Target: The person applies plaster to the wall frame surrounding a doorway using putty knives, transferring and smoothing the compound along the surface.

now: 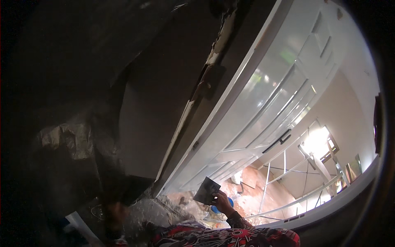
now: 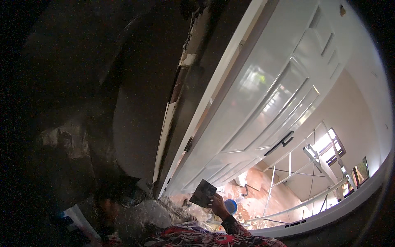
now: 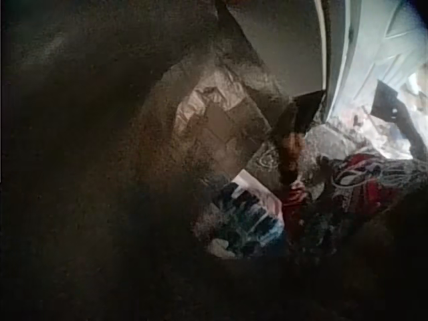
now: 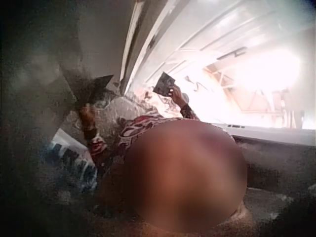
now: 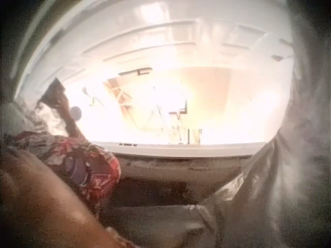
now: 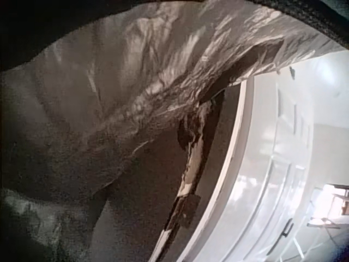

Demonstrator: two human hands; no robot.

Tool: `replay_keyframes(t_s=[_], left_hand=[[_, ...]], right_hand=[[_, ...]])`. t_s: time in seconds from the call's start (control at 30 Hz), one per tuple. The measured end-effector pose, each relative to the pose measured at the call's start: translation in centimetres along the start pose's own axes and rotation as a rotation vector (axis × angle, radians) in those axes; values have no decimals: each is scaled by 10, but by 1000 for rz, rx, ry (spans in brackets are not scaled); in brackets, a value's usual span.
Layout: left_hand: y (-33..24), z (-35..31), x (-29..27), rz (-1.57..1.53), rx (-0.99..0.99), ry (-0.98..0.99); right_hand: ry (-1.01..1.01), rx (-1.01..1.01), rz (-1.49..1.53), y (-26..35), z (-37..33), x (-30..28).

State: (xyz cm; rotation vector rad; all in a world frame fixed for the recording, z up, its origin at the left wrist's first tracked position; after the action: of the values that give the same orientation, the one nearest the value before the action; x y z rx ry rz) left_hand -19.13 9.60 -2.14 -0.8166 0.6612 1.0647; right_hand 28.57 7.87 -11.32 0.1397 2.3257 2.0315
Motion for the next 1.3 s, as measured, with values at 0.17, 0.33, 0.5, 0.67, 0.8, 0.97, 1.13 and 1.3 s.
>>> replay_keyframes(t_s=[0.17,0.33,0.5,0.67,0.8,0.97,1.13,1.3], left_hand=[[-49,14,29,-531,12,112],[-55,11,65,-756,93,188],[-47,21,72,-666,115,134],[-82,35,66,-699,5,261],[-115,23,79,-735,71,174],[-155,5,95,-550,11,200],[-228,8,111,-488,21,167],[-313,23,144,-542,-23,206]], right_hand=[[-10,-15,76,-11,0,-9],[-83,210,358,-19,-2,-9],[-55,96,278,-33,-4,-25],[-47,96,330,-41,3,-47],[-62,171,380,-84,-5,-96],[74,-719,-924,-96,-9,-151],[103,-287,-815,-151,-3,-236],[164,-100,-857,-178,15,-298]])
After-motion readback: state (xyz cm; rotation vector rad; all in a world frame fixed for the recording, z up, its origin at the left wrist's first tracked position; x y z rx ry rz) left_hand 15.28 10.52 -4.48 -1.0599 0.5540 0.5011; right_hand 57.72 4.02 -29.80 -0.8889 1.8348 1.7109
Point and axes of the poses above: each hand's wrist, its own z-axis towards the middle knuckle, its own x-axis out of the palm, y = z × x, the point moved 5 cm from there along z, towards the middle knuckle, and after that the axes turned 8 degrees about z, right-handed, at the moved point
